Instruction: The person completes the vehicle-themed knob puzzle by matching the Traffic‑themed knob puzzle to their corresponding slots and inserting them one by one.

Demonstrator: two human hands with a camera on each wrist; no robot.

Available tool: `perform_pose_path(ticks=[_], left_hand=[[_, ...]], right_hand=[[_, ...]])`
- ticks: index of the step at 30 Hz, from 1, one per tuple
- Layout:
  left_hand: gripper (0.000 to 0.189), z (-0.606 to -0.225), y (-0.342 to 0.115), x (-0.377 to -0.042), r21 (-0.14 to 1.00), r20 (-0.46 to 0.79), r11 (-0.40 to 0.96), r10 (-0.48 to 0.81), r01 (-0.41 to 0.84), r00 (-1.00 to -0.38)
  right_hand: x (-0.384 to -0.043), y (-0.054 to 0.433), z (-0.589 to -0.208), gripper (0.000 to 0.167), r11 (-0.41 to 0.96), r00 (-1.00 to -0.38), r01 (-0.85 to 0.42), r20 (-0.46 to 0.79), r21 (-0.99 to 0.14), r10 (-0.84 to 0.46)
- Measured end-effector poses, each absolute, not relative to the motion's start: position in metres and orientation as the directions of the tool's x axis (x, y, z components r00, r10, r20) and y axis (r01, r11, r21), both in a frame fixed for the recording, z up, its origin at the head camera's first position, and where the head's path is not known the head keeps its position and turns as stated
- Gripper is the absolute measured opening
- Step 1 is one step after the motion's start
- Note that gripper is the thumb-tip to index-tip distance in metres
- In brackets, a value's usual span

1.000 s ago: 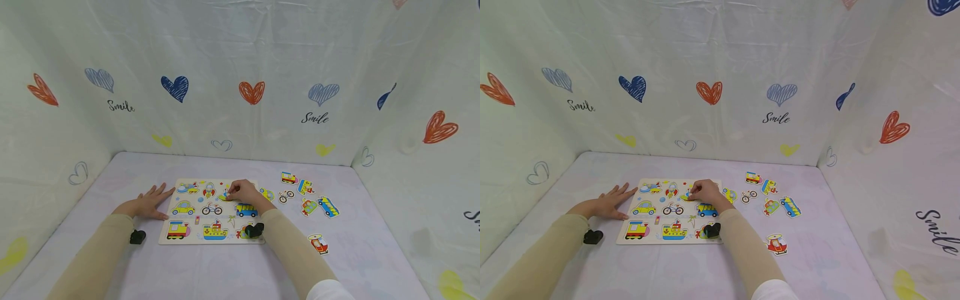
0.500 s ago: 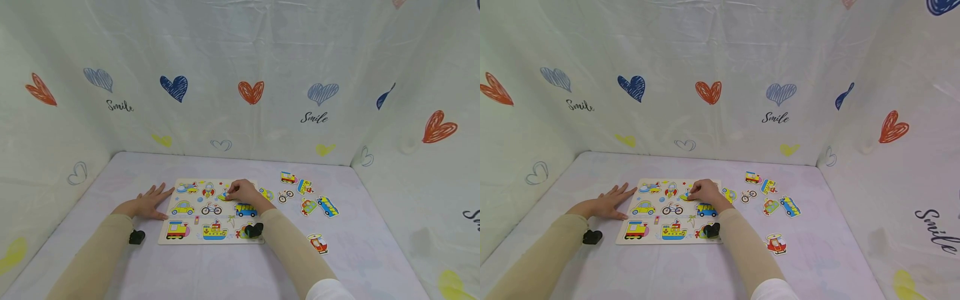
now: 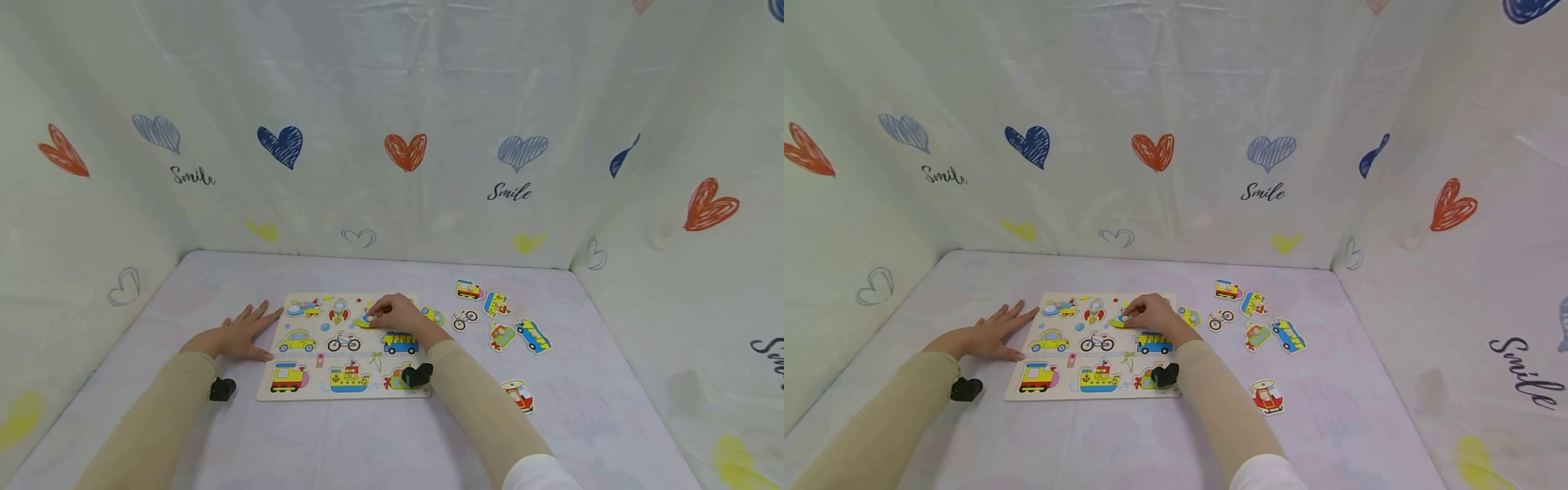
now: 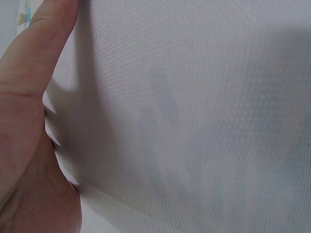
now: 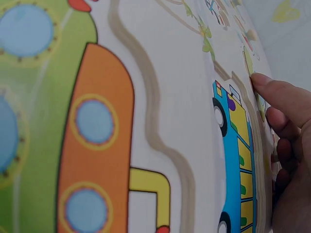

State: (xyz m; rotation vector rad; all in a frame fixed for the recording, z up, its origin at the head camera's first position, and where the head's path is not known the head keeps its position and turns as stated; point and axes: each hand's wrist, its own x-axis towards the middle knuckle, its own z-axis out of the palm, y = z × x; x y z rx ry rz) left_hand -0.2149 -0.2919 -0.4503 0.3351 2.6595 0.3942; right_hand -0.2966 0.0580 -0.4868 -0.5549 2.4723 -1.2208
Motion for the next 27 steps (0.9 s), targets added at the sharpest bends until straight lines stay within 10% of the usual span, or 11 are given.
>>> perform_pose_path(ticks=[27], left_hand=[[0.106, -0.452, -0.291, -0.215, 0.337, -0.370, 0.927, 0.290, 0.163, -0.883]], right_hand=[[-0.277, 0.109, -0.445, 0.025, 0.538, -0.922, -0.165, -0.065, -0.827, -0.382]])
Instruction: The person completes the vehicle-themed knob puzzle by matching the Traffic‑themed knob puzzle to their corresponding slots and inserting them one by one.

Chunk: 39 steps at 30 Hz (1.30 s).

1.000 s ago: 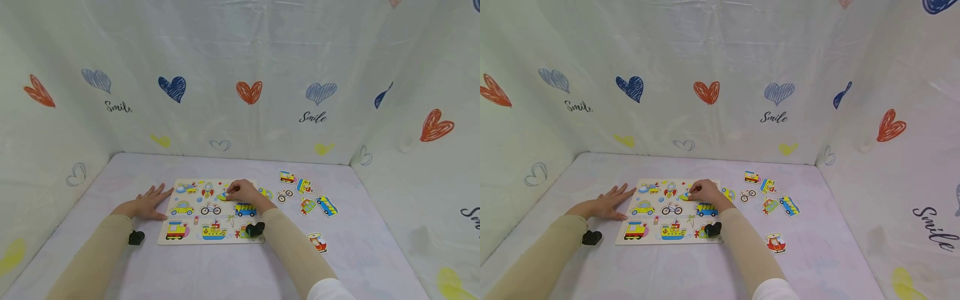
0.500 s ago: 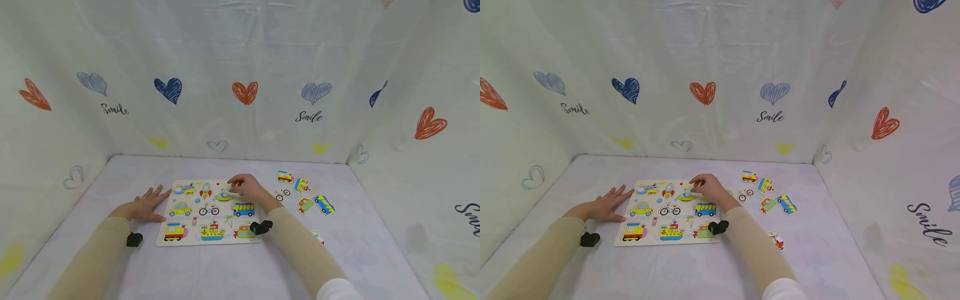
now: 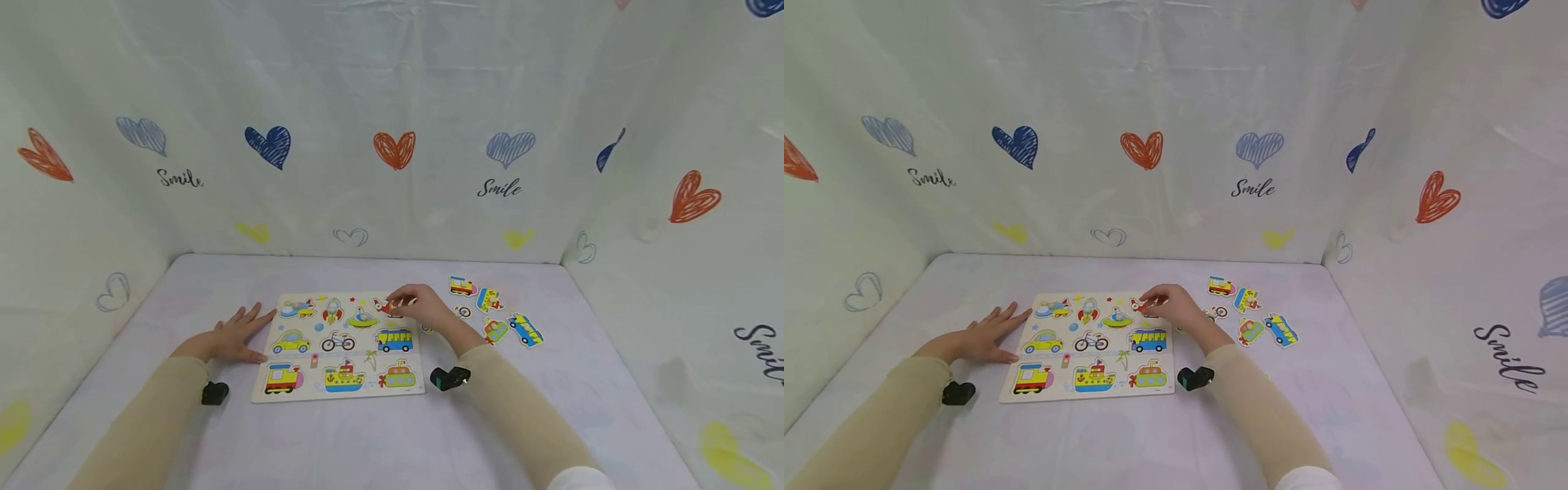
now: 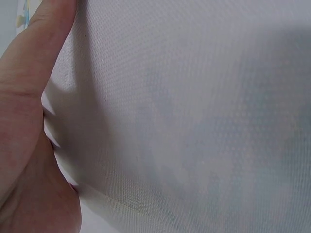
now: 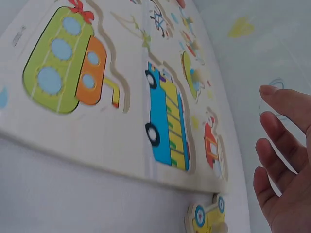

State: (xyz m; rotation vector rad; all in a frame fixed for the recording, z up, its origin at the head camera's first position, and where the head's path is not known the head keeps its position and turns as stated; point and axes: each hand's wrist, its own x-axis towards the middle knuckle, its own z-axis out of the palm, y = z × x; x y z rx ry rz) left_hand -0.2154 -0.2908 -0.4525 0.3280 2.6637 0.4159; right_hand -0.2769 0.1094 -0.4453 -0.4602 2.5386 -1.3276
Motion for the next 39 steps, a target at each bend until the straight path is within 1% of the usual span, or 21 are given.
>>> perform_pose_path(ticks=[5, 9, 20, 25, 30, 32, 39], left_hand=[[0.106, -0.454, -0.291, -0.215, 0.330, -0.367, 0.928, 0.295, 0.173, -0.882], [0.105, -0.454, -0.292, -0.216, 0.325, -0.358, 0.927, 0.302, 0.186, -0.884], [0.107, -0.453, -0.292, -0.216, 0.323, -0.368, 0.930, 0.292, 0.173, -0.883], [0.106, -0.454, -0.292, -0.216, 0.329, -0.359, 0.928, 0.297, 0.178, -0.885], [0.106, -0.455, -0.293, -0.216, 0.326, -0.351, 0.927, 0.302, 0.187, -0.886], [0.106, -0.456, -0.294, -0.217, 0.321, -0.350, 0.928, 0.302, 0.189, -0.887], [0.106, -0.456, -0.293, -0.217, 0.331, -0.359, 0.926, 0.300, 0.180, -0.884]], right_hand=[[-0.272, 0.133, -0.448, 0.023, 0.573, -0.943, -0.121, -0.087, -0.811, -0.322], [-0.269, 0.154, -0.449, 0.023, 0.592, -0.951, -0.120, -0.080, -0.797, -0.299], [-0.254, 0.202, -0.455, 0.020, 0.588, -0.933, -0.192, -0.040, -0.786, -0.358], [-0.243, 0.218, -0.456, 0.019, 0.589, -0.928, -0.189, -0.055, -0.785, -0.370], [-0.233, 0.230, -0.457, 0.019, 0.593, -0.916, -0.231, -0.034, -0.772, -0.401], [-0.229, 0.234, -0.458, 0.019, 0.596, -0.914, -0.229, -0.041, -0.769, -0.404], [-0.217, 0.249, -0.463, 0.019, 0.608, -0.923, -0.165, -0.096, -0.776, -0.373]])
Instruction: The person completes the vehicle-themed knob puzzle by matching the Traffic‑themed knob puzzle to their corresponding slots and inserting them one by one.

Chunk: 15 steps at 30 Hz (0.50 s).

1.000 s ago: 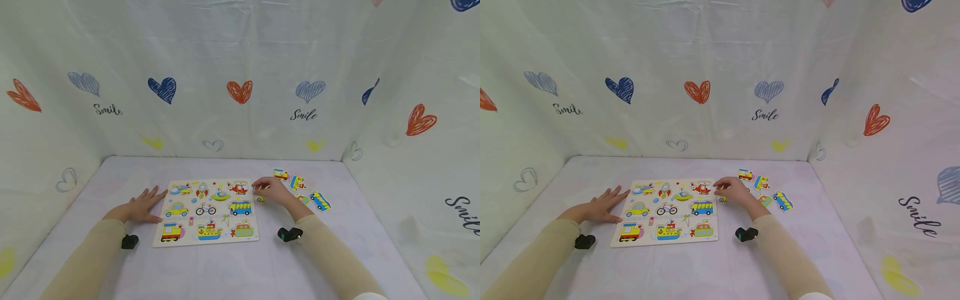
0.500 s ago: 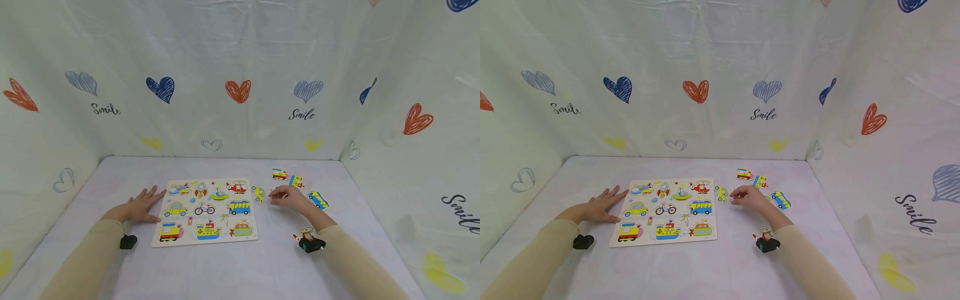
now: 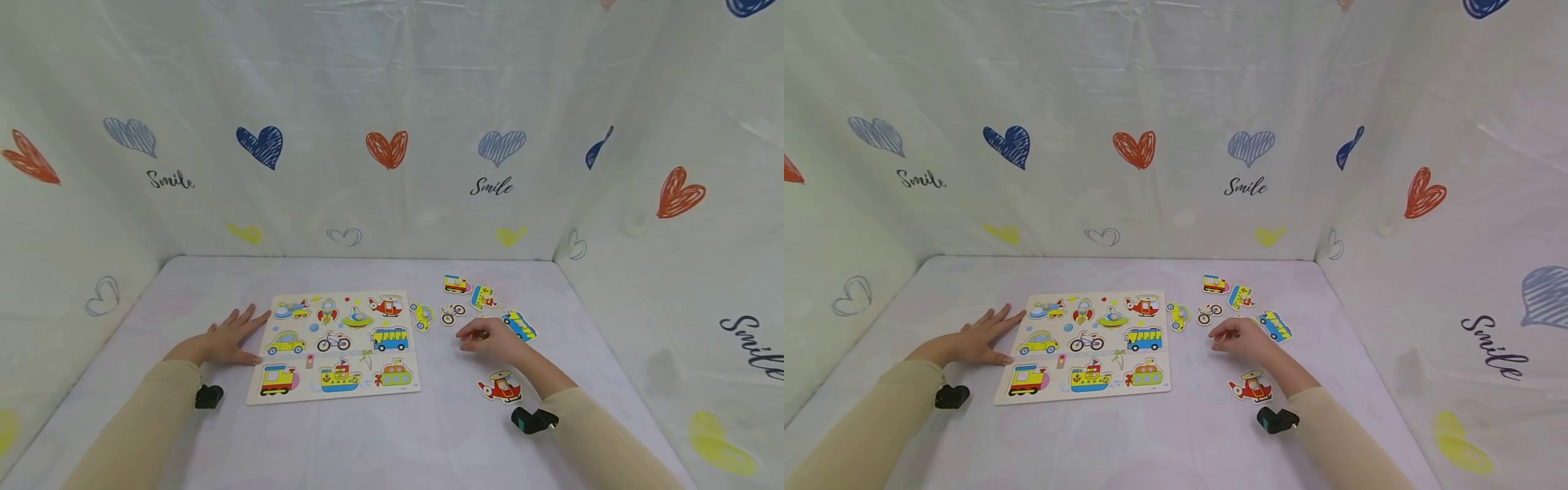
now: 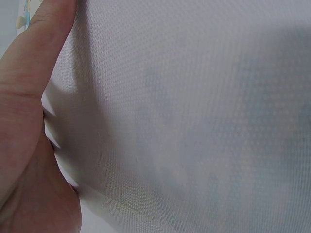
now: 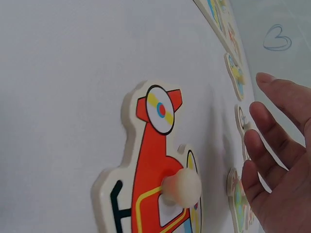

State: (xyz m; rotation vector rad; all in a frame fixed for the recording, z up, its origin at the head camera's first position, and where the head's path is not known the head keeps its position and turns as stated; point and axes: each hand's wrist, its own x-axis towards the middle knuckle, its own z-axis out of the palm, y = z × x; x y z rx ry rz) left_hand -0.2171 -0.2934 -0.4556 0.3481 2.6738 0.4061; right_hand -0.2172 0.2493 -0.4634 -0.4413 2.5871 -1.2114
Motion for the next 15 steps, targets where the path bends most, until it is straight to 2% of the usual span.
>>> perform_pose_path(ticks=[15], left_hand=[[0.107, -0.457, -0.293, -0.217, 0.323, -0.356, 0.928, 0.300, 0.185, -0.885]], right_hand=[[-0.191, 0.277, -0.466, 0.020, 0.614, -0.911, -0.163, -0.121, -0.772, -0.394]])
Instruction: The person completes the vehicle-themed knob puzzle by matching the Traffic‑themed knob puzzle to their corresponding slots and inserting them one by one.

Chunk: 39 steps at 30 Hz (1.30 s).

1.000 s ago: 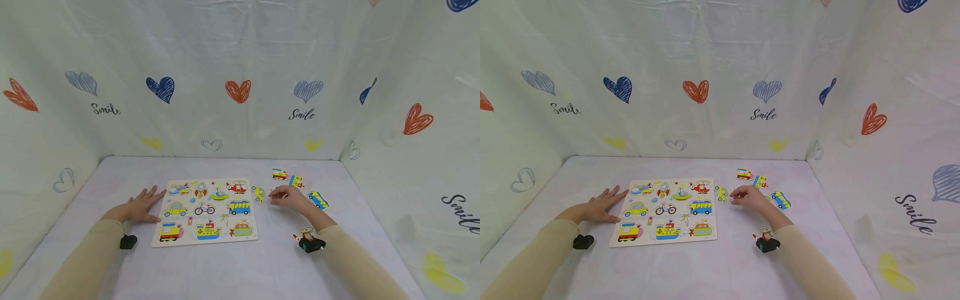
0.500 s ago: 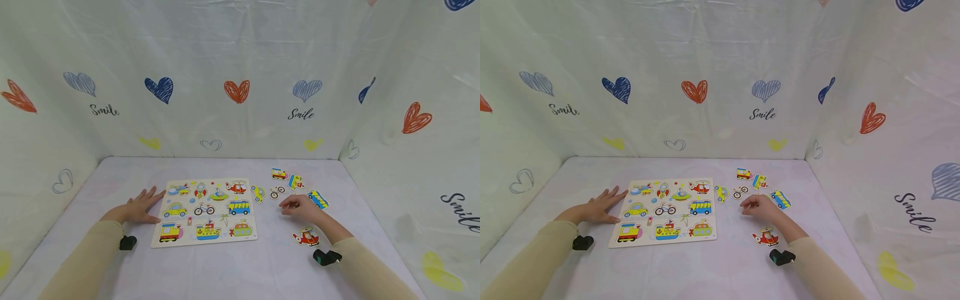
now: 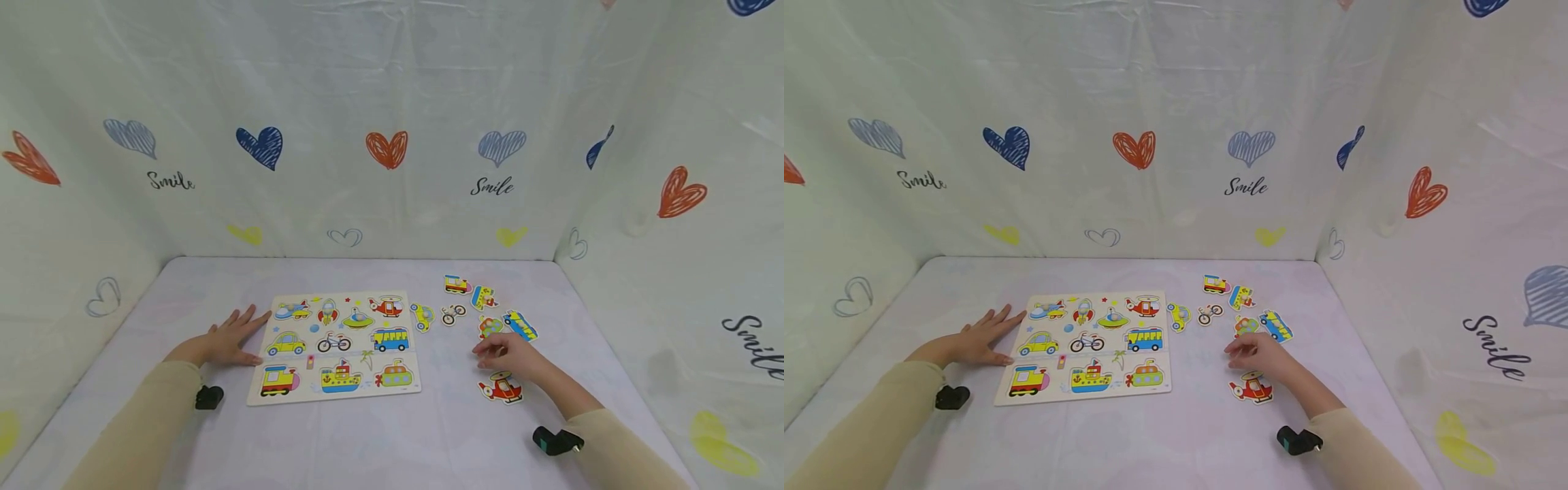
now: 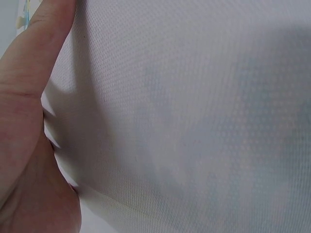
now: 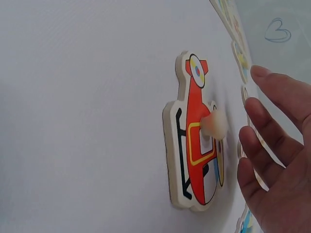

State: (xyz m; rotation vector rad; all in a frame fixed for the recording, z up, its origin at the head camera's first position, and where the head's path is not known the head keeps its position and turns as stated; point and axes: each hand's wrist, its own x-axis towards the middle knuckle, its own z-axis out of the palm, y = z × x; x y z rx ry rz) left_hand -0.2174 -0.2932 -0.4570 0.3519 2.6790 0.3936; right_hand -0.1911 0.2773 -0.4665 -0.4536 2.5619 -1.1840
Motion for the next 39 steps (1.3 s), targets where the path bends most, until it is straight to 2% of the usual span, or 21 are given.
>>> perform_pose_path(ticks=[9, 14, 30, 39], left_hand=[[0.107, -0.454, -0.291, -0.215, 0.330, -0.356, 0.928, 0.293, 0.174, -0.888], [0.106, -0.457, -0.292, -0.216, 0.317, -0.341, 0.929, 0.299, 0.190, -0.892], [0.105, -0.460, -0.294, -0.217, 0.314, -0.333, 0.927, 0.308, 0.203, -0.891], [0.105, -0.457, -0.292, -0.215, 0.314, -0.339, 0.929, 0.303, 0.196, -0.891]], right_hand=[[-0.178, 0.294, -0.470, 0.020, 0.624, -0.897, -0.181, -0.132, -0.760, -0.422], [-0.174, 0.302, -0.474, 0.019, 0.576, -0.881, -0.191, -0.119, -0.795, -0.457], [-0.170, 0.314, -0.476, 0.022, 0.462, -0.781, -0.331, -0.036, -0.823, -0.624], [-0.171, 0.317, -0.484, 0.014, 0.522, -0.812, -0.273, -0.097, -0.808, -0.575]])
